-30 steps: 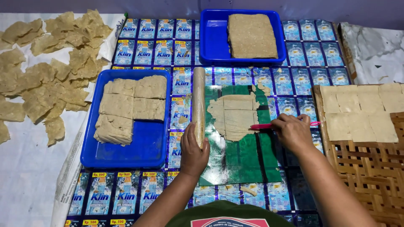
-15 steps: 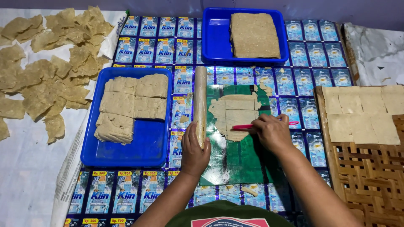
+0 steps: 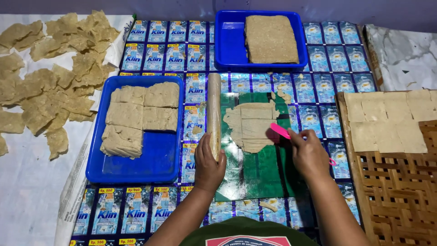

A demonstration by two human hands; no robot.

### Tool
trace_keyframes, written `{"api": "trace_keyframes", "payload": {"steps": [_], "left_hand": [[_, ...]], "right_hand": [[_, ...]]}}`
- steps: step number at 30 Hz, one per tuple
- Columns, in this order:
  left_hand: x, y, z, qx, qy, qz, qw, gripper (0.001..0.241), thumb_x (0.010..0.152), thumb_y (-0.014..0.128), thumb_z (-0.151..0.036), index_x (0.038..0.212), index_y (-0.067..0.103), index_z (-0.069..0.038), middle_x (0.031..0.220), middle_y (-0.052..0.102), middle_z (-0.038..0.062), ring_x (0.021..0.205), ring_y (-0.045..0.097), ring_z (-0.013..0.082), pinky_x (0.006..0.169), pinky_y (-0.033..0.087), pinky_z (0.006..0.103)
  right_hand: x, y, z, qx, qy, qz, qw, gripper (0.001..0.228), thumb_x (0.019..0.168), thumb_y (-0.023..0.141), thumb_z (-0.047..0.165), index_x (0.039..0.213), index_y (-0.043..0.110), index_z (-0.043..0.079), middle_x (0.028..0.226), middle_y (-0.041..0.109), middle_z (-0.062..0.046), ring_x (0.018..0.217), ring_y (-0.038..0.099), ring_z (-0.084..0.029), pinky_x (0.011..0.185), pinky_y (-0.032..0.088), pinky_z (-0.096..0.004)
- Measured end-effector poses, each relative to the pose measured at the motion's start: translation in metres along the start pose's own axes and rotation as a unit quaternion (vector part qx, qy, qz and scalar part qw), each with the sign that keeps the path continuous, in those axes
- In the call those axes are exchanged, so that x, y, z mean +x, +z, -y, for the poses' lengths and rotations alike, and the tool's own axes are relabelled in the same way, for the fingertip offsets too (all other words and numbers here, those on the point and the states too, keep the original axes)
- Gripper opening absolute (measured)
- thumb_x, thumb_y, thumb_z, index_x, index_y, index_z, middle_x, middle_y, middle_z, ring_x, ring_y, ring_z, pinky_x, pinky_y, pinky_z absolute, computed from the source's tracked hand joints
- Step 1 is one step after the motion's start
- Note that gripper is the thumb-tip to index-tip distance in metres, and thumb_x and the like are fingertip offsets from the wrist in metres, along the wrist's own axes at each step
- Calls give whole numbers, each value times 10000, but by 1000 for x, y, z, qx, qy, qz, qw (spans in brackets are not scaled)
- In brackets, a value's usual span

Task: Rolling out thin pieces of dough using a wooden pin and cutting them into squares with a plastic scraper.

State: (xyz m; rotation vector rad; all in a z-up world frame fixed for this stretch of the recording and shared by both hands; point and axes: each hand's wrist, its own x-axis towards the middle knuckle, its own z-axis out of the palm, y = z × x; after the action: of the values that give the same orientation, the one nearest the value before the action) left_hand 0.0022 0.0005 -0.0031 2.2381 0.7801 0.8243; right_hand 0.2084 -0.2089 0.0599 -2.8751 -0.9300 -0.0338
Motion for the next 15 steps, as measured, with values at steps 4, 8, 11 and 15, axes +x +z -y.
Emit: {"api": "trace_keyframes", "payload": {"steps": [4,8,11,15], "left_hand": [[-2,2,1,3,3,-9,1000,576,956,596,-209,1461,406,-9,1435,454,245,1284,508,438,1055,443,544],[-1,2,1,1,-1,-8,1000,573,959,590,-224,1461,410,-18,1441,460,233,1296,511,425,1066,441,533],[-2,2,2,-2,-2,-6,1000,572,959,590,-225,1460,412,-15,1436,466,235,1294,515,429,1064,442,538],[-2,3,4,8,11,-9,1000,556,960,598,-211,1439,418,9,1411,479,254,1281,521,446,1054,449,544]], "right_hand": [[-39,17,-26,-43,9,-21,999,460,918,613,245,1344,670,406,1186,557,-25,1094,671,-346,801,613,-466],[-60,45,-29,-91,28,3,995,475,919,587,218,1337,673,425,1227,534,-23,1118,655,-318,815,610,-423],[-52,57,-20,-78,34,5,996,475,943,555,187,1356,670,391,1238,524,-47,1129,638,-333,809,600,-418],[-26,59,-7,-3,46,10,999,453,962,540,134,1367,680,281,1246,517,-132,1123,626,-428,873,597,-516]]}}
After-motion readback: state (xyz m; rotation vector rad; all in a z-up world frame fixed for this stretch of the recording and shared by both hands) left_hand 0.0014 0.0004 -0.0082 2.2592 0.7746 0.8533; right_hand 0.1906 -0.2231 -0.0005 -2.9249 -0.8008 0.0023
